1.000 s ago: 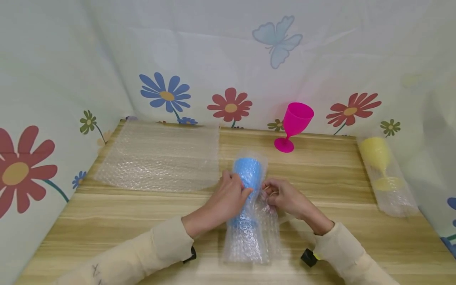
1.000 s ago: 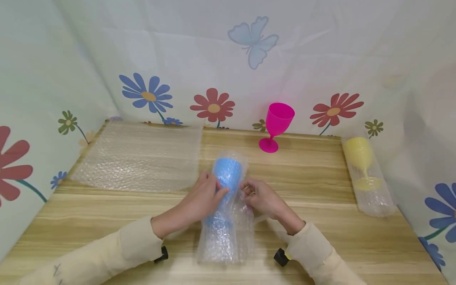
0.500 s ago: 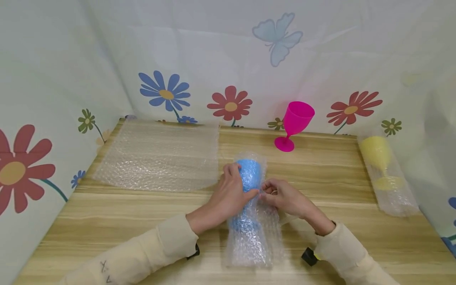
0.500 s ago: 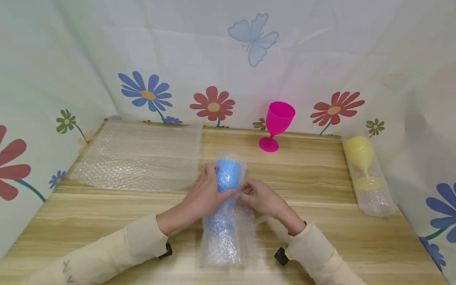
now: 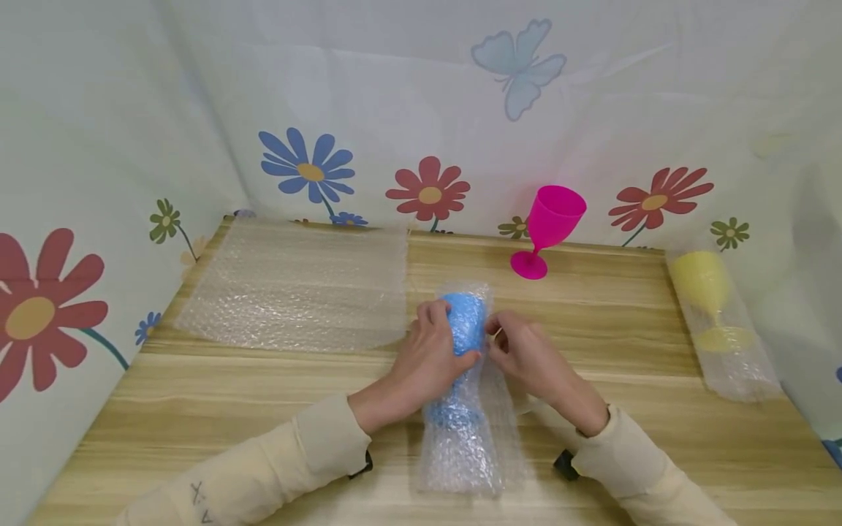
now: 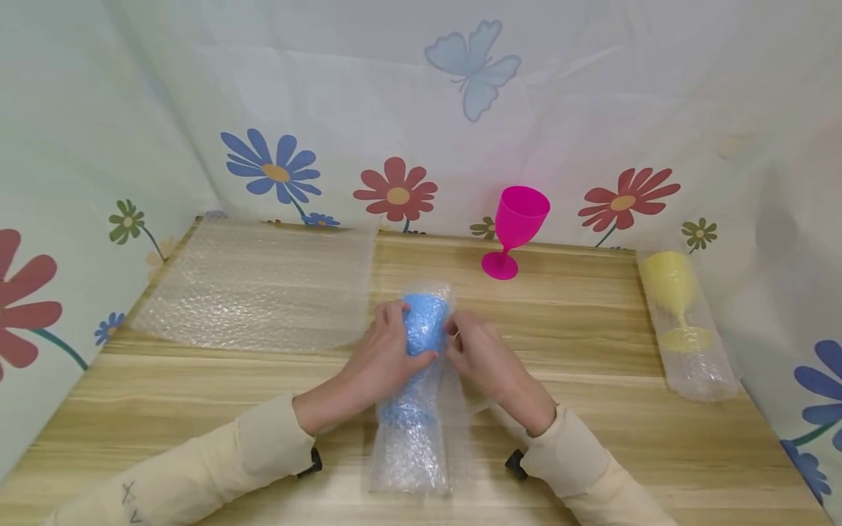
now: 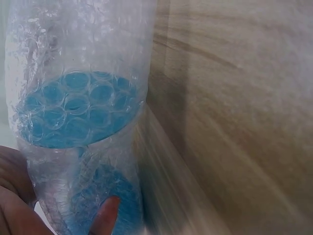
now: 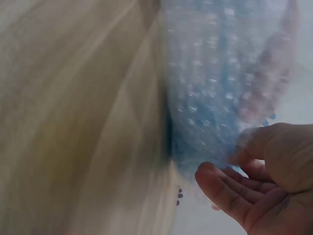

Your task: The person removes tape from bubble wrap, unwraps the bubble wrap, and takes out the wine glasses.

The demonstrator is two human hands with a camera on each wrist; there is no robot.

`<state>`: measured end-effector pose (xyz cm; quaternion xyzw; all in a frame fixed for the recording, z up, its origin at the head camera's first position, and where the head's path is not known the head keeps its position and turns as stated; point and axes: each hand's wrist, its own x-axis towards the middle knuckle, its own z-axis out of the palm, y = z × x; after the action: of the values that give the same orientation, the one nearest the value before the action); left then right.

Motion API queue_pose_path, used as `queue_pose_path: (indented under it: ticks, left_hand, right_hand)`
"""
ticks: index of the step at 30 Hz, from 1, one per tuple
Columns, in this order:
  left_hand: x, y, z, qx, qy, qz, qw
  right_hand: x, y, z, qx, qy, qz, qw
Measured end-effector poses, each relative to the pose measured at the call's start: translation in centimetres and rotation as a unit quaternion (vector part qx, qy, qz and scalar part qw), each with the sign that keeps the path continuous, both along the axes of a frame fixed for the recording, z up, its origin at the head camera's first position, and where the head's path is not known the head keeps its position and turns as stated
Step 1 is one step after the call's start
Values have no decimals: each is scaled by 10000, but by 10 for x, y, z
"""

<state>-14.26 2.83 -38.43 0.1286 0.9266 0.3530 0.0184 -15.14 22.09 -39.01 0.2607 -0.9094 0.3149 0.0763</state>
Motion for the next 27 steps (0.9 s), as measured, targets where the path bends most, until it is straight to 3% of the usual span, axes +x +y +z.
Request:
queue_pose_path:
  ticks: [5,10,15,19,27]
  left_hand:
    - [0,2,-1,-33,94,-44,9999]
    - [0,1,-1,-87,189,-64,9998]
    - [-1,0,0,-98,313,-98,9994]
    - [-1,0,-1,-74,265,-93,9996]
    - [-1,1,-2,-101,326,-74,9994]
  right_hand:
    - [1,-3,-1,34,44,-204,9998]
    - [5,-1,6,229,208,-9,9995]
    - [7,-2,10,419,821,385,9950]
    - [5,-3,9,634,1134,476,9904]
    - [0,-6,6,391,876,204,9952]
